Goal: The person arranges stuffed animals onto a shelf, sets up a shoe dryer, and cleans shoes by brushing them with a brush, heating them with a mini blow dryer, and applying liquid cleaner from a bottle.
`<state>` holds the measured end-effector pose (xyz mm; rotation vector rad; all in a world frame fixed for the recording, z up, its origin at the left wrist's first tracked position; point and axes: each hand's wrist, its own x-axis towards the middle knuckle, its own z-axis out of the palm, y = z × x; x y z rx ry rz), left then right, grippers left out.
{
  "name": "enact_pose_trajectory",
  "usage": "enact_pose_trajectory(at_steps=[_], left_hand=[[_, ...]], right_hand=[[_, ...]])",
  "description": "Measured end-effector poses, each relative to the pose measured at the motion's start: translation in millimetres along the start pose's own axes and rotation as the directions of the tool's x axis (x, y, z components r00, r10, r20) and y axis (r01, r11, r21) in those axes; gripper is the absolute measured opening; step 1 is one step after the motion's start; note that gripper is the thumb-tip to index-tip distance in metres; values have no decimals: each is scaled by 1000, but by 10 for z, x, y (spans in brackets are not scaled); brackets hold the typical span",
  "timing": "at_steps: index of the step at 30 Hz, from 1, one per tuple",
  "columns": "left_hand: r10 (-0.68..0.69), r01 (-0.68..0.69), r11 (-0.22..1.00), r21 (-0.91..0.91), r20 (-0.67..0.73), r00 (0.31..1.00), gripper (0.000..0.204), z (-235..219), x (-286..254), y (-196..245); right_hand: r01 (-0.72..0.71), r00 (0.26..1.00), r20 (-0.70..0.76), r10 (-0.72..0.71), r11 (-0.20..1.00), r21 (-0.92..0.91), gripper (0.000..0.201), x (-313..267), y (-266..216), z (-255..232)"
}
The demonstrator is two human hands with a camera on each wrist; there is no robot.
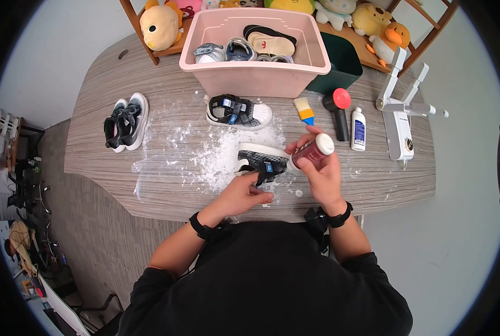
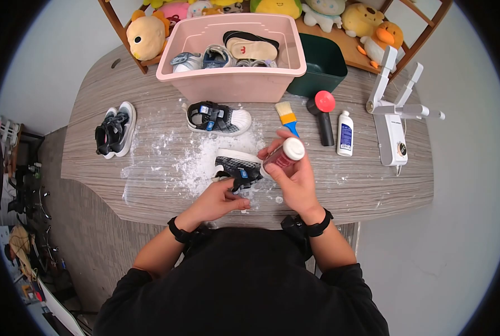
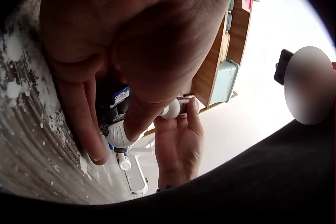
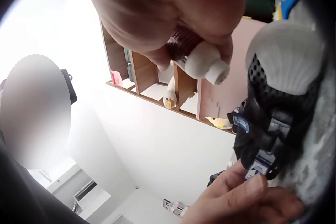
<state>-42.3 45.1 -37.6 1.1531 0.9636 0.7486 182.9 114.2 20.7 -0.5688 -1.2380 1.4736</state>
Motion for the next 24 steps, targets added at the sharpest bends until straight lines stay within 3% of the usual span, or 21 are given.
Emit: enact_pose_trajectory(at_steps=[6,8,12,14,19,21,22,24], left_hand=[[-37,37,999,12,3,999,51,7,-19,86],[-43,43,999,14,6,999,51,5,-21,93],[-23,23,1000,19,4,1000,55,-6,-6,5],[-17,17,1000,14,5,1000,55,-9,-2,-19],[-44,44,999,-21,-30,999,56,62,-54,107],[-79,115,925,362,-113,990,57,96,-94,226],[-79,114,925,364,-110,991,57,109,-92,230],[231,-96,746,659,-121,965,60,125,-82,238]], right_hand=[[-163,987,-30,161,966,-202,62,-36,-166,-47],[39,999,13,-37,908,-418,61,-26,-190,-62],[-90,990,-127,63,971,-223,55,-78,-241,-44],[-65,991,-125,35,968,-244,49,-86,-253,-70],[-20,1000,-23,10,862,-506,45,-192,-184,-225],[-29,999,-54,3,872,-489,44,-174,-184,-187],[-38,996,-86,-4,882,-470,42,-157,-201,-145],[-13,993,-112,-39,903,-429,42,-120,-233,-80]])
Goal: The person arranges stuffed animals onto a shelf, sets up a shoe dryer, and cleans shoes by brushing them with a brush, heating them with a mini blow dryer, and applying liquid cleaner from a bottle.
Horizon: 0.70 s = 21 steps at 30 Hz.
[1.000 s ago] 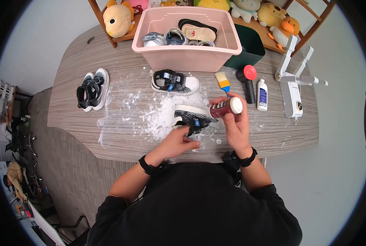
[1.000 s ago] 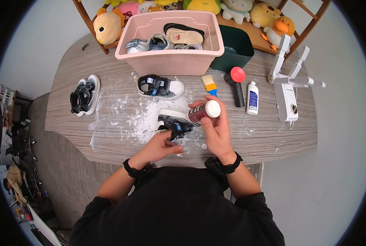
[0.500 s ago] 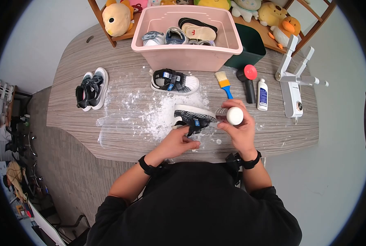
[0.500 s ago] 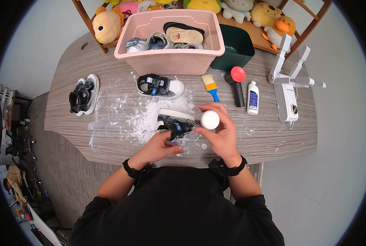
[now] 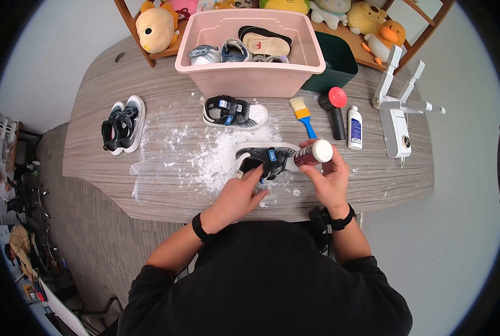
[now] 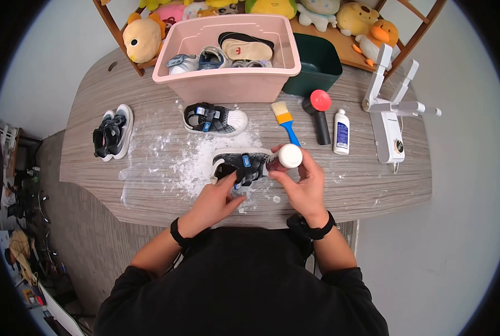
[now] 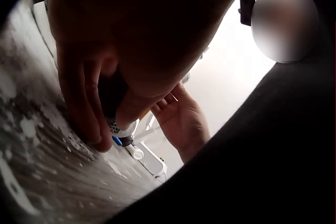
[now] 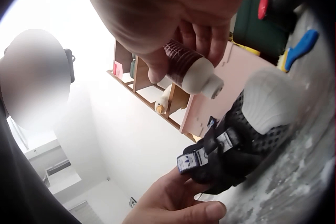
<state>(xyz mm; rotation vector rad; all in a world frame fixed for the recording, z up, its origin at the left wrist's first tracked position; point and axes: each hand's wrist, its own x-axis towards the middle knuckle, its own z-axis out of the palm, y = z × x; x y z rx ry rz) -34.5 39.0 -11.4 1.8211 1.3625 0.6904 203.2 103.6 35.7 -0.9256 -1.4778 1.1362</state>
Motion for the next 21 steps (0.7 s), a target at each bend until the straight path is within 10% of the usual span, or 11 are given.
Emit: enact_pose_trajectory(at_steps=[3,12,21], left_hand=[[262,-213,943,255,-175,949,64,-20,24,36],[285,-143,807,572,-165,944,48,-159,93,30],[255,-150,897,416,-210,944,19,-230,67,87]], right_hand=[[-12,999,-35,13,1000,23,40,-26,59,-64],[-6,995,-101,8,1000,12,38,43,158,-88],[-9,993,-117,10,1000,12,39,67,220,-86]])
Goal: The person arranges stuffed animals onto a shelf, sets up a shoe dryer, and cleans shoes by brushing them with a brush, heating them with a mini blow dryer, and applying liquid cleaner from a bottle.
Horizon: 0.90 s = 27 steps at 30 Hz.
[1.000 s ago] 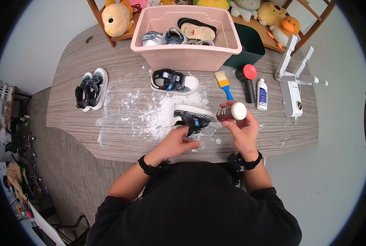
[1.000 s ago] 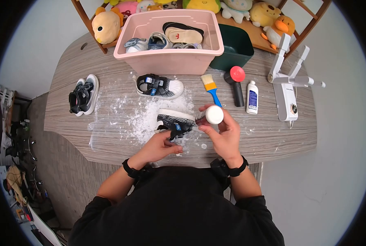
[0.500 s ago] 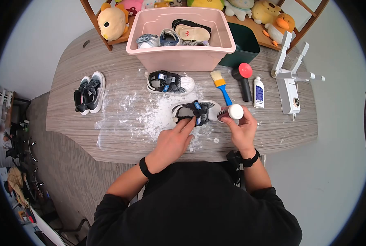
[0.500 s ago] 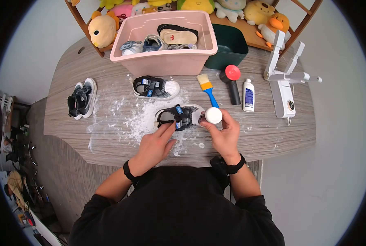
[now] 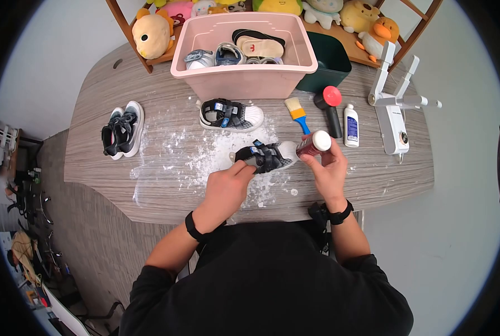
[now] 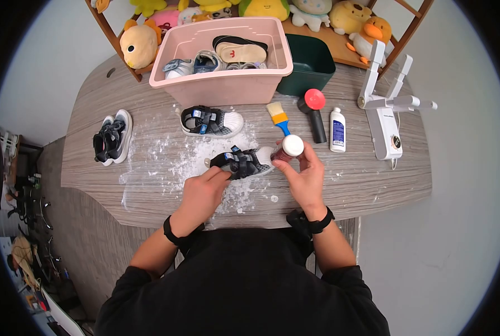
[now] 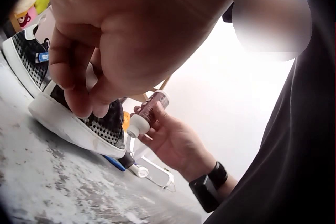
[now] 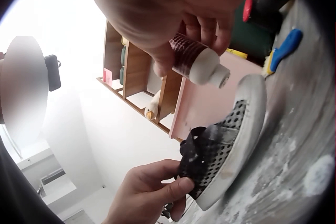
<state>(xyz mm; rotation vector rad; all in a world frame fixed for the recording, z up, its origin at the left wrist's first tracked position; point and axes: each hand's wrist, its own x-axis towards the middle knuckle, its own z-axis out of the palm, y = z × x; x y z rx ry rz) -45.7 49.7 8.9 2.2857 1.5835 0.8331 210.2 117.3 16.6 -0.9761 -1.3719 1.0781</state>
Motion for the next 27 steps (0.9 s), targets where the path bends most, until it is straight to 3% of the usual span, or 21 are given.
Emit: enact_pose_trajectory(at_steps=[4,6,7,9,10,12,14,17,18,21,22,25,27], left_hand=[[-37,22,983,-185,-79,996,20,1,-10,-88],[-118,108,929,-355,-6,993,21,7,-18,-143],[-118,108,929,-355,-6,993,21,-5,-18,-148],[-339,412,779,-473,235,911,22,-46,-8,-139],[-338,411,780,-472,234,911,22,-65,7,-142],[-422,611,517,-599,443,791,24,-91,43,-153],[-404,601,479,-640,447,798,23,-70,64,-166],[-376,594,431,-679,463,803,22,-37,72,-192],[-367,598,424,-680,474,800,21,-32,74,-199],[-354,595,414,-689,480,802,21,-25,74,-203],[-354,595,414,-689,480,803,21,-18,72,-209],[-356,598,413,-687,482,800,21,-18,64,-225],[-368,588,433,-683,462,807,21,-35,67,-208]], right_hand=[[31,999,15,-31,1000,-1,41,-49,43,-70],[26,1000,13,-26,999,27,42,-48,-1,-58],[20,1000,10,-20,998,54,43,-45,-51,-43],[38,999,5,-38,997,71,43,-43,-193,12],[55,998,1,-56,995,88,42,-48,-233,28],[38,998,51,-40,999,28,42,-102,-252,23],[32,992,122,-24,997,-69,41,-158,-182,8],[110,968,232,-91,991,-72,43,-133,-246,114],[31,967,256,-19,999,-42,44,-131,-296,155],[81,928,370,-48,994,-74,43,-103,-370,272],[115,946,313,-86,991,-75,42,-150,-345,333],[140,929,357,-91,984,-113,42,-235,-235,356],[74,919,394,-22,990,-117,41,-214,-285,417]])
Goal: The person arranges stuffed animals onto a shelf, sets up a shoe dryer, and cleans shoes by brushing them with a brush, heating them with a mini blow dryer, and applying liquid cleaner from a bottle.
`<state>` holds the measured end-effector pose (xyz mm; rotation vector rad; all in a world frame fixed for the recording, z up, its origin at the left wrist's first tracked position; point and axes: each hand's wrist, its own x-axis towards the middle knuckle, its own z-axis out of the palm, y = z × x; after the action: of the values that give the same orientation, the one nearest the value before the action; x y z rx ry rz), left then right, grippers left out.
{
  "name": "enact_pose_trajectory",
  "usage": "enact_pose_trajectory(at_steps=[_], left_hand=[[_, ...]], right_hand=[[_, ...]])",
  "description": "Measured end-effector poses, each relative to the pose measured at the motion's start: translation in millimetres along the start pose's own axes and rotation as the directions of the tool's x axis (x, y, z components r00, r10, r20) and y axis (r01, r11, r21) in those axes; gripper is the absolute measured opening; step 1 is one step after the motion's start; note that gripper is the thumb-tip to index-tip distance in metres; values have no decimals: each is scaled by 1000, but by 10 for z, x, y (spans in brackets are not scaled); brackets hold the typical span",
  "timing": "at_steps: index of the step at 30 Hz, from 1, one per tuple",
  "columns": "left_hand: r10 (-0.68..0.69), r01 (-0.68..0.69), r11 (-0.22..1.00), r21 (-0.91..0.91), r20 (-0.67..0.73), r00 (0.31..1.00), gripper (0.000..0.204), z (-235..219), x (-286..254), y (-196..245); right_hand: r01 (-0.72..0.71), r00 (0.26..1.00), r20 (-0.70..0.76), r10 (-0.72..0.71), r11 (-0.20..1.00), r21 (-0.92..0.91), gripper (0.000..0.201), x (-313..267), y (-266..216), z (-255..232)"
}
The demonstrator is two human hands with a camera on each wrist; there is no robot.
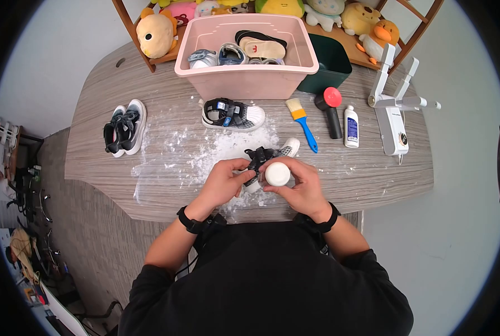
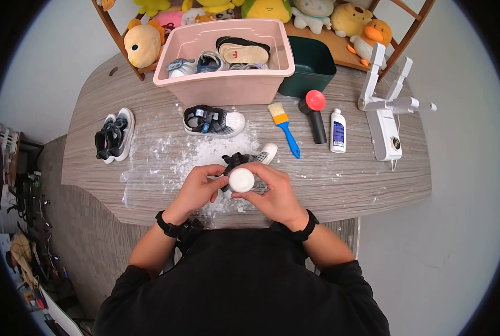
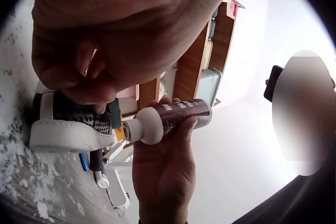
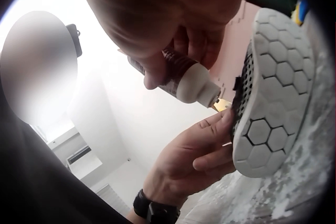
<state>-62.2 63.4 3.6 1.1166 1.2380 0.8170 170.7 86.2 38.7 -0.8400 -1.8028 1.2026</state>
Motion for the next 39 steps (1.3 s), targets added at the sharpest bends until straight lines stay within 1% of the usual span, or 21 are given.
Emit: enact_pose_trajectory(at_steps=[2,5,8,11,15,18,20,21,22,24,25,27,28,30,31,32,34,35,37,38,39], left_hand=[[-12,12,1000,10,3,1000,22,2,2,11],[-28,28,999,20,6,1000,22,3,-1,7],[-33,33,999,30,10,999,22,6,-5,21],[-36,36,998,50,5,999,22,20,-9,52],[-23,24,998,65,-25,999,22,38,-4,38],[-8,11,997,70,-42,999,23,27,-25,23],[17,-10,994,108,-65,998,24,0,-60,9],[39,-25,989,145,-93,995,25,-14,-75,2],[44,-31,989,145,-88,995,25,-34,-91,-6],[216,-162,926,340,-128,968,22,-67,-125,-20],[220,-167,925,341,-122,968,22,-70,-147,0],[298,-175,834,523,-160,941,25,-74,-183,73],[304,-181,833,523,-159,939,25,-69,-195,79],[355,-214,813,541,-170,919,23,-63,-221,84],[358,-215,813,541,-174,918,23,-60,-239,96],[349,-206,816,541,-176,920,23,-51,-263,113],[341,-198,817,541,-176,924,22,-39,-283,120],[346,-204,814,544,-172,922,22,-34,-286,118],[354,-212,809,549,-167,920,21,-33,-285,112],[375,-230,798,557,-160,913,21,-36,-284,107],[397,-248,787,565,-156,904,20,-42,-279,112]], right_hand=[[130,991,-36,-131,991,-42,40,62,-90,40],[141,989,51,-136,984,-107,43,31,-89,-15],[113,993,-5,-114,989,-91,44,-87,118,-34],[80,994,-64,-85,993,-82,41,-21,-104,-50],[73,993,-76,-85,985,-156,40,-80,13,-143],[65,995,-64,-78,979,-191,46,-127,91,-274],[-29,971,-238,-28,973,-231,47,-91,135,-396],[-64,968,-252,-4,963,-263,49,-47,167,-524],[24,909,-377,-175,927,-374,51,64,253,-558],[-189,910,-414,26,914,-359,52,220,229,-737],[-189,907,-420,22,913,-360,52,287,294,-807],[-172,932,-337,-135,652,-738,46,428,438,-908],[-170,931,-338,-141,650,-740,46,469,438,-935],[-95,943,-249,-220,538,-837,43,573,408,-964],[-27,934,-198,-298,494,-869,33,645,404,-993],[-24,934,-196,-300,494,-869,33,724,425,-1032],[71,950,-76,-302,449,-891,28,890,492,-1120],[70,950,-78,-302,449,-891,28,967,504,-1145],[113,966,36,-258,292,-950,34,1118,519,-1181],[114,965,36,-260,292,-950,34,1185,543,-1207],[98,982,55,-179,240,-966,36,1258,580,-1234]])
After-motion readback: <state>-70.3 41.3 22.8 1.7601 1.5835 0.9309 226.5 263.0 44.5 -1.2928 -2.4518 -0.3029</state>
